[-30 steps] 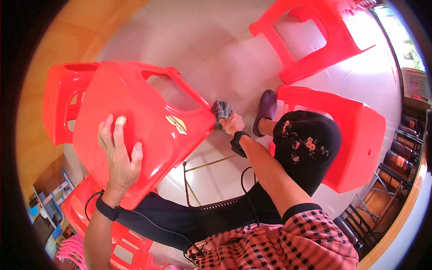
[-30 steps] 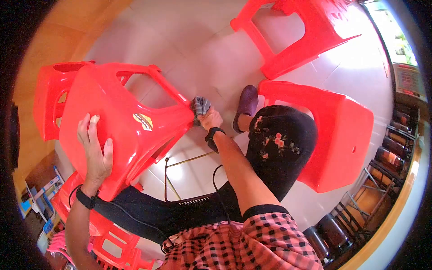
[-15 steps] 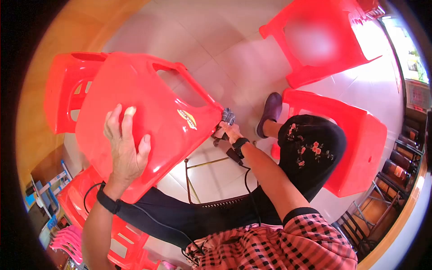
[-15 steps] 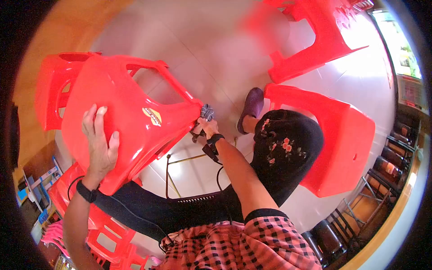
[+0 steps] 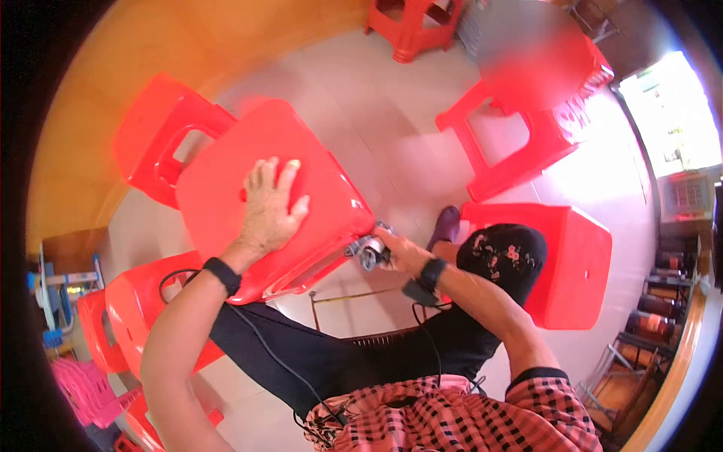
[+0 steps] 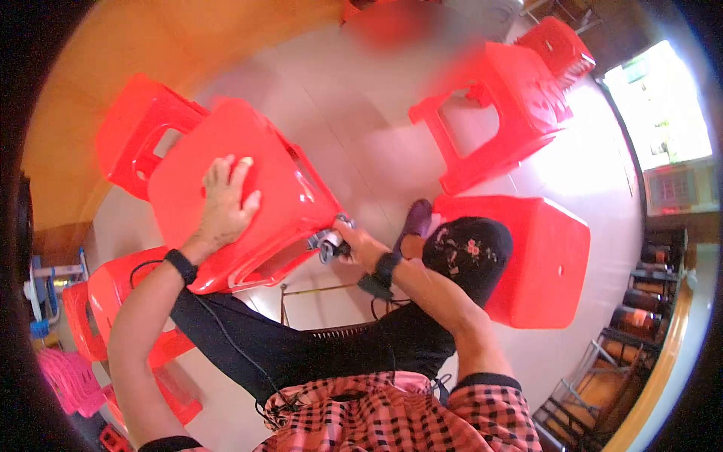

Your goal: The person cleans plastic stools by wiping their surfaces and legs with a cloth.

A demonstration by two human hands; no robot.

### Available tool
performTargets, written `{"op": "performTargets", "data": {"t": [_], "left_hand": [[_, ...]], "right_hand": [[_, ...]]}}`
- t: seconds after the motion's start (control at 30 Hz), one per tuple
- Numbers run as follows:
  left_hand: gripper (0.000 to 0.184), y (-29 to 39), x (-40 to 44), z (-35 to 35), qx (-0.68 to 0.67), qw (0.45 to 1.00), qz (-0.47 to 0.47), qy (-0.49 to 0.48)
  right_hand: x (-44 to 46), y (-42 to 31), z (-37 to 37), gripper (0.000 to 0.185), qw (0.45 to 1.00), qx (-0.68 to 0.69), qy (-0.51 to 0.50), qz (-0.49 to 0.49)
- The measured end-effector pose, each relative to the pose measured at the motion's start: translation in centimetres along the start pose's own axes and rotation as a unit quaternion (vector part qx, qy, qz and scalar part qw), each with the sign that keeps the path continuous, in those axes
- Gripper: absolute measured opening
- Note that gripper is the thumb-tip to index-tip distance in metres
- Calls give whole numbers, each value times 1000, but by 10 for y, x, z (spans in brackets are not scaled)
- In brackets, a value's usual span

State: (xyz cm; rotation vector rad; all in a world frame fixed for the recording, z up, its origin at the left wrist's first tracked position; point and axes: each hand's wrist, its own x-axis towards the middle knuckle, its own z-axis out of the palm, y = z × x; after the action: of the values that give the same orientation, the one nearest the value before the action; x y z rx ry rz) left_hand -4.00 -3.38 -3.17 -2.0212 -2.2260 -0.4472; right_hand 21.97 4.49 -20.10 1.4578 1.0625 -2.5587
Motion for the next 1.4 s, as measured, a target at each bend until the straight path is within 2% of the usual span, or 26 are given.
{"op": "performTargets", "data": {"t": [0.03, 0.13, 0.17, 0.3, 0.37, 0.4, 0.43, 0.53, 0.57, 0.6, 0.63, 0.67, 0.7, 0.73, 0.77, 0.83, 0.93, 1.0, 1.07, 1.13, 1.17, 1.2, 1.27, 1.3, 1.33, 1.4], "left_hand": [[57, 0, 0, 2, -16, 1000, 4, 3], [58, 3, 0, -4, -22, 1000, 1, 12], [58, 5, 1, -6, -36, 999, 7, 10], [58, 7, 2, -11, -25, 1000, 14, 1], [57, 7, 1, -12, -23, 1000, 17, 7], [57, 6, 0, -11, -24, 999, 21, 7], [57, 6, 0, -10, -22, 999, 21, 11], [57, 4, -1, -9, -13, 999, 21, 20], [58, 4, 0, -8, -21, 999, 22, 11], [58, 4, 0, -9, -30, 999, 23, 1], [61, 7, -1, -10, -23, 1000, 20, 3], [61, 5, -1, -7, -20, 1000, 17, 9], [60, 1, -2, 0, -30, 999, 28, 22], [60, -2, -2, 1, -38, 998, 39, 35], [58, -2, -1, 3, -57, 997, 42, 21], [57, -2, 0, -3, -78, 996, 39, 34], [54, 0, 0, -3, -90, 995, 40, 30], [53, 1, -1, -2, -126, 991, 25, 47], [54, 0, -2, 0, -118, 991, 24, 58], [52, 1, -6, -6, -86, 994, 36, 63], [49, 3, -13, -13, -67, 998, -3, 20], [49, 4, -22, -25, -60, 998, -18, 19], [49, 6, -39, -48, -114, 983, -74, -120], [46, 6, -48, -60, -126, 977, -124, -121], [46, 0, -61, -65, -121, 976, -136, -121], [47, -13, -89, -72, -83, 971, -182, 131]], "right_hand": [[-11, 7, 6, 36, 991, -77, 11, -109], [-55, -12, 55, 37, 987, 152, 47, -34], [-58, -8, 55, 41, 988, 139, 45, -40], [-77, 3, 74, 43, 975, 96, 10, -201], [-147, -45, 114, 37, 982, 100, 124, -97], [-159, -52, 118, 37, 982, 99, 123, -102], [-168, -56, 121, 32, 979, 56, 93, -171], [-181, -79, 126, 24, 976, 73, 84, -187], [-182, -90, 125, 26, 945, -52, 66, -316], [-183, -101, 123, 29, 882, -174, 47, -436], [-183, -118, 124, 35, 840, -267, 61, -468], [-186, -137, 131, 41, 833, -302, 51, -461], [-178, -152, 136, 49, 755, -453, 127, -458], [-168, -163, 141, 57, 650, -586, 198, -441], [-157, -168, 146, 57, 645, -587, 193, -449], [-127, -167, 156, 72, 584, -484, 223, -612], [-84, -159, 153, 75, 584, -529, 228, -571], [-80, -160, 149, 72, 578, -526, 225, -582], [-78, -160, 146, 72, 603, -525, 224, -556], [-79, -161, 146, 71, 596, -530, 211, -565], [-79, -161, 146, 71, 602, -532, 216, -555], [-77, -161, 147, 72, 608, -534, 220, -545], [-76, -159, 145, 73, 600, -537, 214, -553], [-75, -159, 145, 73, 595, -534, 219, -559], [-74, -158, 145, 73, 590, -531, 227, -565], [-70, -158, 145, 72, 581, -530, 220, -577]]}}
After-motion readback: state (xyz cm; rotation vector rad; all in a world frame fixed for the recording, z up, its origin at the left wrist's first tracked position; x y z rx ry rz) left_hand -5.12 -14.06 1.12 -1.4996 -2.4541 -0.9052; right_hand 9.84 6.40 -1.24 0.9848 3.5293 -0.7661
